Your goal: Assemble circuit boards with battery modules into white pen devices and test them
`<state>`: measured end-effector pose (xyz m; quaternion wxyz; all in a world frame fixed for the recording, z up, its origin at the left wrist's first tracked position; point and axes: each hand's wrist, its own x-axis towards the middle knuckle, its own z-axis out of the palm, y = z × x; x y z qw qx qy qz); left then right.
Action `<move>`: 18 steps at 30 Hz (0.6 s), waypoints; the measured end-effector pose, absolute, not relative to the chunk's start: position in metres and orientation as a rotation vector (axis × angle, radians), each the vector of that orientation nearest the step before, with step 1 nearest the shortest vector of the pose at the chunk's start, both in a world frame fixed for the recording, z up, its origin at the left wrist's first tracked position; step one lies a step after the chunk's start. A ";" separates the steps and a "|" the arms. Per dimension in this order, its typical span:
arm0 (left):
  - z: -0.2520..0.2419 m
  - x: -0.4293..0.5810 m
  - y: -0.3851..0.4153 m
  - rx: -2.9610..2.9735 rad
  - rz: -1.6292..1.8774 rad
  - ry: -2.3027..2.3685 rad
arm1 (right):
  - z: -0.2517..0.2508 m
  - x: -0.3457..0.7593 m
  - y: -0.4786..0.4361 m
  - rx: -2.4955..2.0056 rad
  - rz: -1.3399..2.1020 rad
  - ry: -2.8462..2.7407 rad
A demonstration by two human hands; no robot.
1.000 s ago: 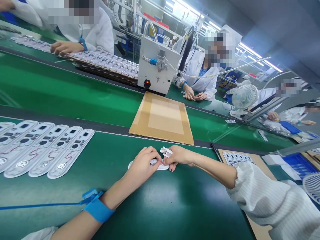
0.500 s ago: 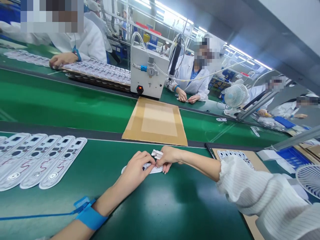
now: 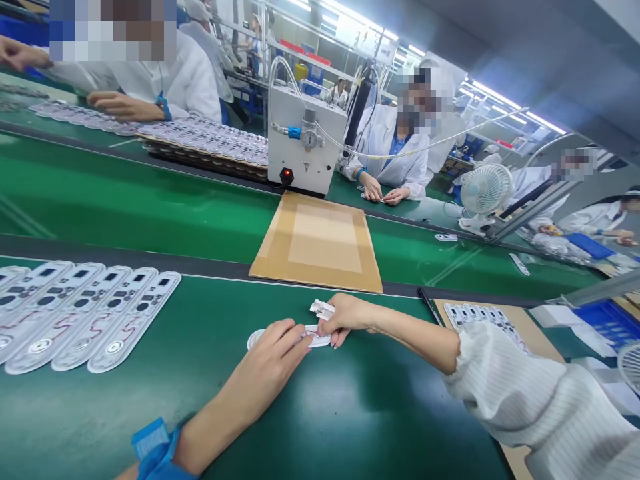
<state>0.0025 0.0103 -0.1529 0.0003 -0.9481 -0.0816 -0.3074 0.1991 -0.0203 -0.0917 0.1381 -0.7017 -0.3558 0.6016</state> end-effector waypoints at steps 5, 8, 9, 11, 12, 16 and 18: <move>-0.162 0.003 0.000 -2.928 -0.923 -0.240 | -0.091 0.198 -0.017 -2.046 1.756 -1.019; -0.164 0.003 -0.002 -2.945 -0.851 -0.243 | -0.092 0.198 -0.014 -2.061 1.764 -1.011; -0.164 0.003 -0.002 -2.946 -0.849 -0.238 | -0.092 0.198 -0.014 -2.067 1.766 -1.007; -0.164 0.004 -0.001 -2.940 -0.866 -0.227 | -0.092 0.198 -0.013 -2.083 1.767 -0.999; -0.165 0.004 -0.001 -2.933 -0.880 -0.223 | -0.092 0.198 -0.012 -2.089 1.767 -0.995; -0.167 0.004 -0.001 -2.916 -0.911 -0.214 | -0.089 0.197 -0.012 -2.088 1.778 -0.986; -0.169 0.003 -0.002 -2.918 -0.913 -0.217 | -0.089 0.197 -0.013 -2.083 1.776 -0.985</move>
